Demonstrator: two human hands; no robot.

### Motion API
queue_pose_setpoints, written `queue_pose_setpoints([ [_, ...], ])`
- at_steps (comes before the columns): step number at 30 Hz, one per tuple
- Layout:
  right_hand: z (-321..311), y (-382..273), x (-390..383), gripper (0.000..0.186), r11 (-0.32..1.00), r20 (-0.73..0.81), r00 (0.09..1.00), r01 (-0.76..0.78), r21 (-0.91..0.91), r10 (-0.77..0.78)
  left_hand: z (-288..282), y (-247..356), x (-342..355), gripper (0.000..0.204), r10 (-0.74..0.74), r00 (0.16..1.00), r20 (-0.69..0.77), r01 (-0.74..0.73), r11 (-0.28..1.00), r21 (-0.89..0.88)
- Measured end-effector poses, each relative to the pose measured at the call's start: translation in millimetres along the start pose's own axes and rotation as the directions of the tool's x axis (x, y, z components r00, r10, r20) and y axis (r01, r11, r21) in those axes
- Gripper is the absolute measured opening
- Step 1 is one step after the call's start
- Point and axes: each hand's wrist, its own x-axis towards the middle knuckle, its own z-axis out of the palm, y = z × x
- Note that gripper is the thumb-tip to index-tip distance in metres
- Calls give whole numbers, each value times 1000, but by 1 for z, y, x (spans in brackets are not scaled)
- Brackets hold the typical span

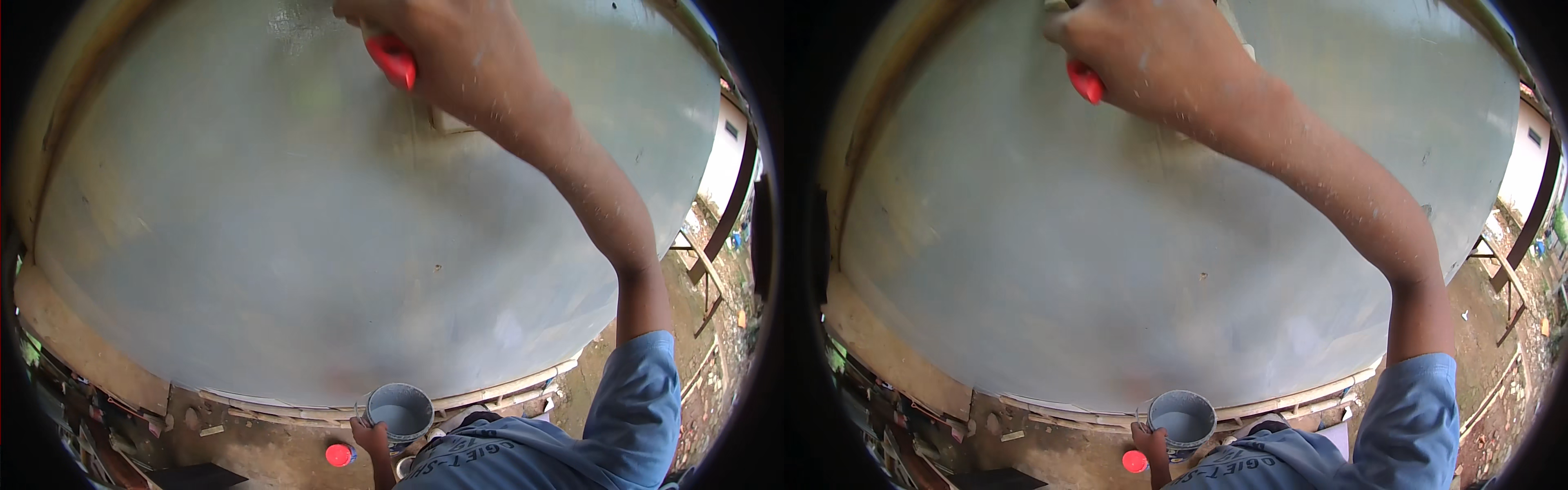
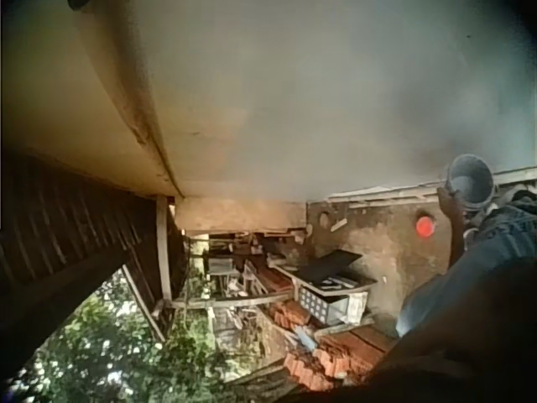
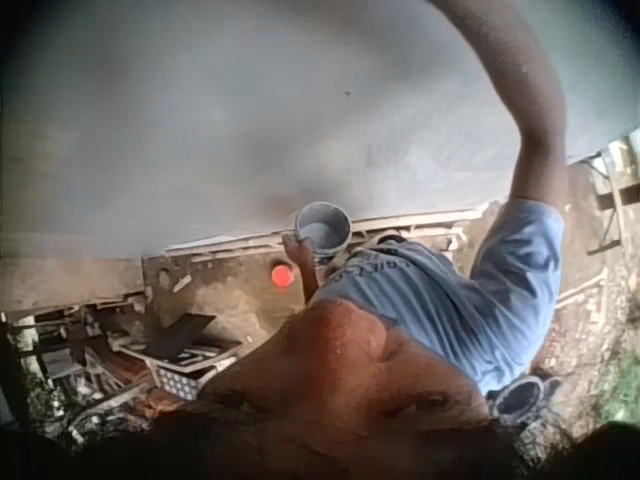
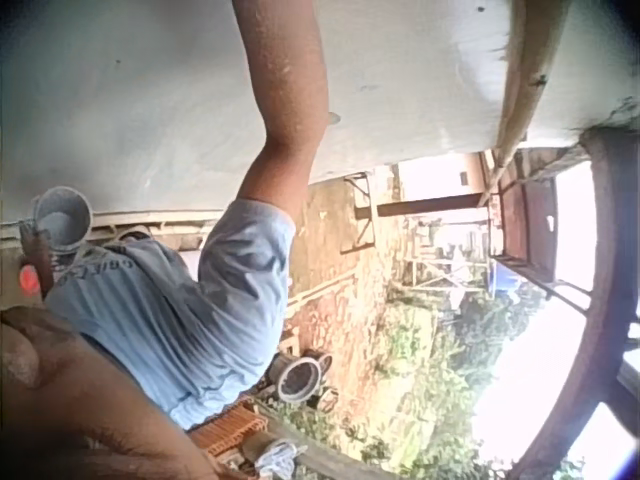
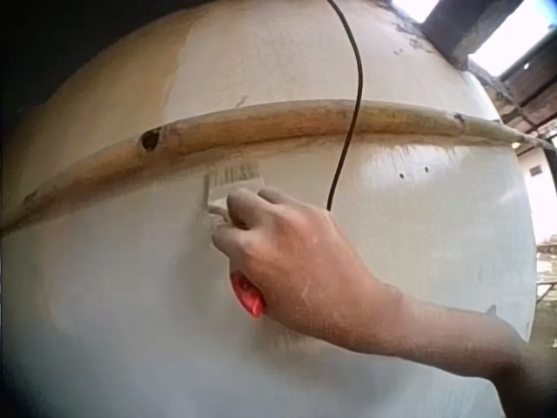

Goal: The person paints the exterior wall of a building using a brush. They dip the brush into a paint bucket and apply the light-colored paint to the surface, working around an electrical switch and moving along the wall.

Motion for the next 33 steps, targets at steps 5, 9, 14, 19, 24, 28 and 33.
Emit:
queue_pose_setpoints([
  [5, 24, -97, -113, 18, 997, 107, 992, 71, 21, -73, -8, 0, -7, 43, -64, 996, -57, 60, 995, -79],
  [9, 3, -154, -214, 20, 973, 383, 922, -40, 228, -52, -4, -12, 2, 43, -41, 998, -43, 37, 996, -86],
  [14, -29, -151, -239, 25, 747, 703, 692, -378, 548, -165, -13, -13, 0, 47, 42, 998, -41, -33, 983, 180],
  [19, -35, -101, -199, 31, 889, 259, 966, -112, 444, -7, -11, -14, -6, 45, 1, 995, -96, 10, 994, 113],
  [24, -24, -71, -197, 32, 942, 52, 994, -107, 317, 96, -13, -22, -5, 45, -35, 998, -51, 38, 998, 56],
  [28, -2, -56, -208, 36, 981, 88, 988, -134, 139, 123, -8, -13, -6, 44, 5, 999, -38, -5, 1000, 14],
  [33, -42, -93, -227, 37, 915, 259, 957, -215, 342, 128, -9, -8, -6, 44, 21, 1000, -22, -21, 1000, 1],
])
